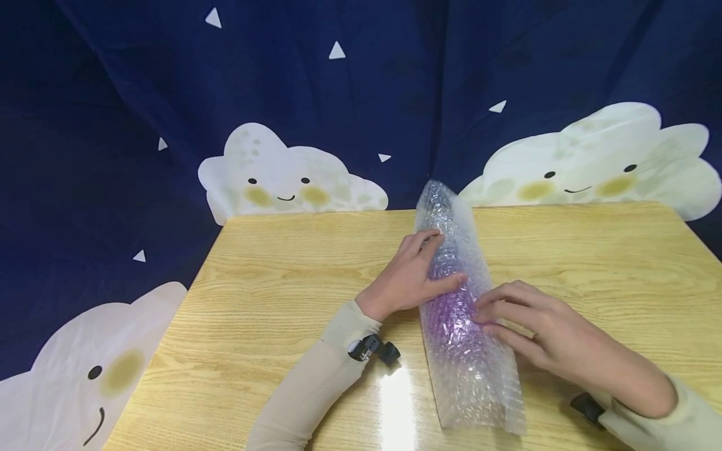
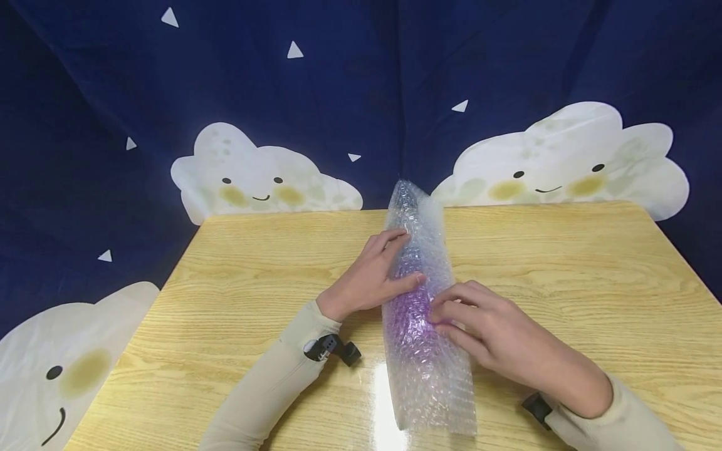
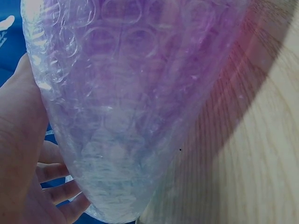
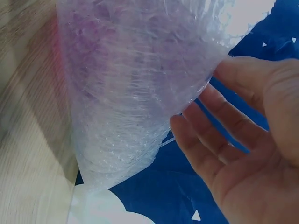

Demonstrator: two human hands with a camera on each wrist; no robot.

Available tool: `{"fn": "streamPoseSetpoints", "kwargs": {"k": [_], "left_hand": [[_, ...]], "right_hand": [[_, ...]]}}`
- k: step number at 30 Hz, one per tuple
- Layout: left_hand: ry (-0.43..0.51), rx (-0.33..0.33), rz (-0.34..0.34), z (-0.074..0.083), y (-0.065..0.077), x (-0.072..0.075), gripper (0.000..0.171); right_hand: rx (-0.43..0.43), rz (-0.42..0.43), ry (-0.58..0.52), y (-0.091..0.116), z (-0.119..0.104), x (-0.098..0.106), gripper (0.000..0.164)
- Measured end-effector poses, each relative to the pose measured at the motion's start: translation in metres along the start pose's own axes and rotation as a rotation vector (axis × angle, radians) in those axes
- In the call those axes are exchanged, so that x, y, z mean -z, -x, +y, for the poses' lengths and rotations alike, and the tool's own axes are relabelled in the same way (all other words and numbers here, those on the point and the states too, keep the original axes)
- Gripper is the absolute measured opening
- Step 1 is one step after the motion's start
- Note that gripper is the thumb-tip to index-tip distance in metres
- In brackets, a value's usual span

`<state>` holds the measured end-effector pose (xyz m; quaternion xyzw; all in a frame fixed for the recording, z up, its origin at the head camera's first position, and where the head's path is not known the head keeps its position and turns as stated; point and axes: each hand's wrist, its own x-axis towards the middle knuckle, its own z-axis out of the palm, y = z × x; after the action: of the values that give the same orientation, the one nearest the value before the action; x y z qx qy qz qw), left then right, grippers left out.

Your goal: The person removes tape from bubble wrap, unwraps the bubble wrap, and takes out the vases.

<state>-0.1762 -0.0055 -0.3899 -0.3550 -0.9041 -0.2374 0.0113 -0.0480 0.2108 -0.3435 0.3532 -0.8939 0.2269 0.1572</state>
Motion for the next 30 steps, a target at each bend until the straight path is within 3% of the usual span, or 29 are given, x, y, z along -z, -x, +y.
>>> {"fn": "streamPoseSetpoints", "kwargs": {"k": [6,15,22,30], "left_hand": [[0.001,0.003,-0.009,0.0005,0.0001,-0.0002,0.090],[0.005,-0.004,0.000,0.0003,0.0007,-0.0001,0.088],[0.006,-0.011,0.010,-0.0003,0.0004,-0.0003,0.088],[0.001,-0.013,0.013,-0.0002,0.0001,-0.0004,0.088]], "right_hand": [[-0.003,0.010,0.033,0.0005,0.0012,0.0003,0.031],[0.099,0.081,0.001,-0.0010,0.0054,-0.0027,0.027],[0.171,0.121,-0.027,-0.0027,0.0085,-0.0066,0.007],[0.198,0.131,-0.040,-0.0038,0.0091,-0.0069,0.021]]}}
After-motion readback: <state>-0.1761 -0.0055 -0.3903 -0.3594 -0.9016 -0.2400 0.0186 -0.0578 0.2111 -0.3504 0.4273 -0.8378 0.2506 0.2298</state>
